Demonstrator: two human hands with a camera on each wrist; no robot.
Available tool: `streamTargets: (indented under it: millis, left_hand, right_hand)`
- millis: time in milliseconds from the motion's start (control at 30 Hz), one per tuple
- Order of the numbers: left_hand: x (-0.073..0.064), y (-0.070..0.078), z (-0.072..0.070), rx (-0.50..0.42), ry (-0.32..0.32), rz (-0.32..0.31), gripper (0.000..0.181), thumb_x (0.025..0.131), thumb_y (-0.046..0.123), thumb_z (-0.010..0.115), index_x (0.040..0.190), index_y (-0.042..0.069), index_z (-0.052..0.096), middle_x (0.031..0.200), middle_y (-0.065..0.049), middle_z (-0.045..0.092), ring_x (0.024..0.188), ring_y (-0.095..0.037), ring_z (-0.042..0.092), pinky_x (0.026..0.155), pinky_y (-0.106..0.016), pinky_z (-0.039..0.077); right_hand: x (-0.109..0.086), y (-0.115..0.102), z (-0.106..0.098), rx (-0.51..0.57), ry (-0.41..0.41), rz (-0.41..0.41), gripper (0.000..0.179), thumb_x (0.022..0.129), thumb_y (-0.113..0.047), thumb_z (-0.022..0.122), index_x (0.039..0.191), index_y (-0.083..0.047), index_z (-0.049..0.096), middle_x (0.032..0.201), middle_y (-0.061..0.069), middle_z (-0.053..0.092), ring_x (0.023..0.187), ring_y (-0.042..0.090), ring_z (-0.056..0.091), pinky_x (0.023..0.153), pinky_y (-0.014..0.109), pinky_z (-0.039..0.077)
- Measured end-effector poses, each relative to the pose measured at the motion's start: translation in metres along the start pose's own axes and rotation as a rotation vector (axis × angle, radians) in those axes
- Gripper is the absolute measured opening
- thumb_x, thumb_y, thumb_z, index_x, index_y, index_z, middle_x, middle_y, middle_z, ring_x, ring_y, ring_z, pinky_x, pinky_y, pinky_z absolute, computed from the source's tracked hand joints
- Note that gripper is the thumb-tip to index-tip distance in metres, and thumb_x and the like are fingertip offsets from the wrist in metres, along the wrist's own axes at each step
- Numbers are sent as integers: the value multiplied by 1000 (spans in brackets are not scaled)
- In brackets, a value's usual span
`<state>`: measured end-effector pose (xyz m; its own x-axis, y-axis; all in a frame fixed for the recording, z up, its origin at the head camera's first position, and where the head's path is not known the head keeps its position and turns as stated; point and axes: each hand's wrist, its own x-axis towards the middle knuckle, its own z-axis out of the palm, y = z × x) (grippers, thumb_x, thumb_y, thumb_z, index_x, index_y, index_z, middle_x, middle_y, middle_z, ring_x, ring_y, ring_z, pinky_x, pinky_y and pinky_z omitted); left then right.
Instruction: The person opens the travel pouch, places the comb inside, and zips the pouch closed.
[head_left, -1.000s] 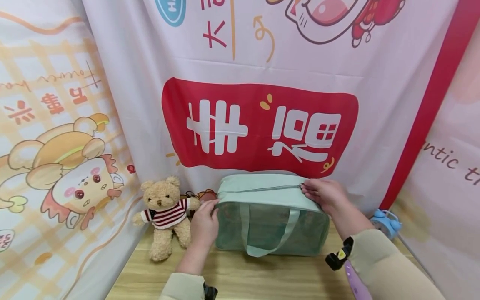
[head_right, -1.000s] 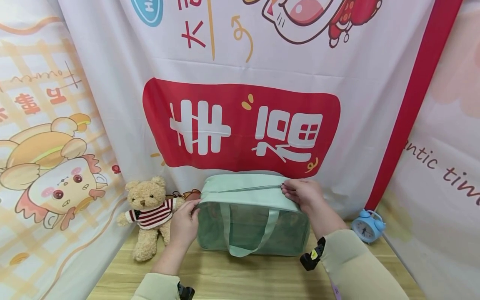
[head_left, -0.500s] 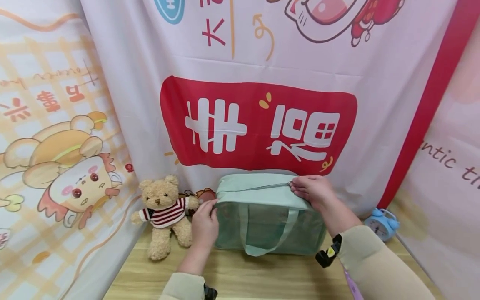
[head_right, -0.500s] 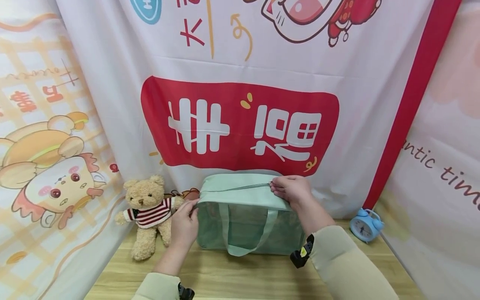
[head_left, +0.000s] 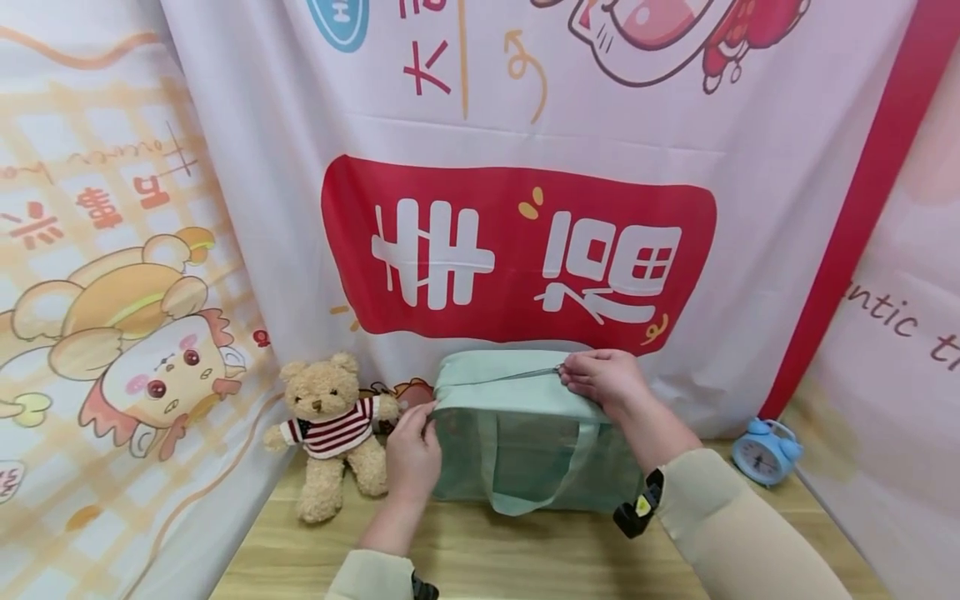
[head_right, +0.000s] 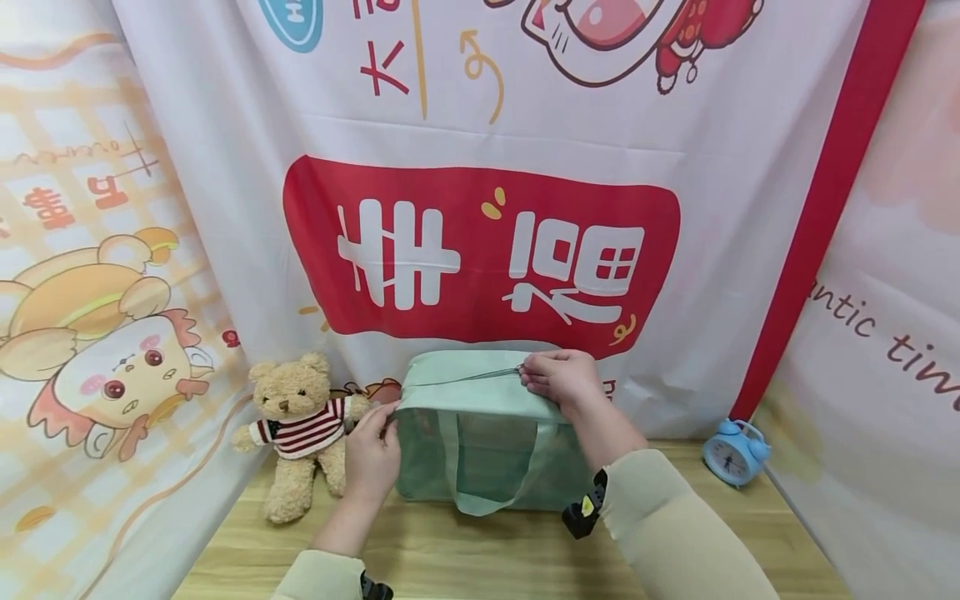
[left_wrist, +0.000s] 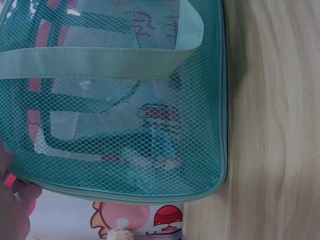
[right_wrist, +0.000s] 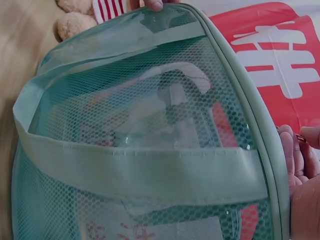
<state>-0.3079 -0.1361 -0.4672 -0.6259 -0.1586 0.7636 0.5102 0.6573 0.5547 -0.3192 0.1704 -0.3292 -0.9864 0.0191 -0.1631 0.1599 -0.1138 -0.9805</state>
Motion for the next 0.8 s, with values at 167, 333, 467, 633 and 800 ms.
streamTargets:
  millis: [167, 333, 467, 633, 800]
  left_hand:
    - [-2, -2, 2, 1, 28, 27, 28, 90, -15, 71, 114, -2, 78, 111, -16, 75, 103, -36, 73, 83, -50, 62]
    - [0, -3, 2, -3, 33, 45, 29, 89, -16, 70, 113, -2, 78, 110, -16, 75, 103, -37, 73, 84, -51, 61]
    - [1, -2, -1, -7, 27, 33, 27, 90, -17, 70, 112, -3, 78, 109, -17, 75, 103, -38, 73, 84, -51, 61]
    - [2, -2, -1, 2, 7, 16, 24, 92, -16, 70, 111, -2, 77, 108, -16, 75, 101, -37, 74, 82, -49, 62]
    - [3, 0, -1, -15, -12, 11, 24, 93, -16, 68, 109, -2, 77, 106, -16, 75, 98, -36, 74, 80, -49, 62]
  right_hand:
    - [0, 1, 12, -47, -11, 1, 54, 97, -29, 80, 139, 2, 67, 108, 11, 79, 97, 25, 78, 85, 30, 61]
    - [3, 1, 28, -77, -22, -5, 49, 97, -28, 80, 135, 2, 70, 108, 12, 79, 96, 26, 78, 84, 30, 62]
    - [4, 1, 41, -102, -35, -18, 40, 99, -24, 77, 131, 0, 73, 107, 12, 80, 94, 25, 79, 83, 30, 62]
    - [6, 2, 57, -123, -43, -30, 34, 100, -20, 77, 128, -1, 75, 108, 13, 79, 93, 25, 78, 84, 30, 62]
    - [11, 3, 72, -151, -55, -33, 35, 100, -20, 76, 129, 0, 74, 107, 14, 79, 91, 24, 78, 83, 29, 62]
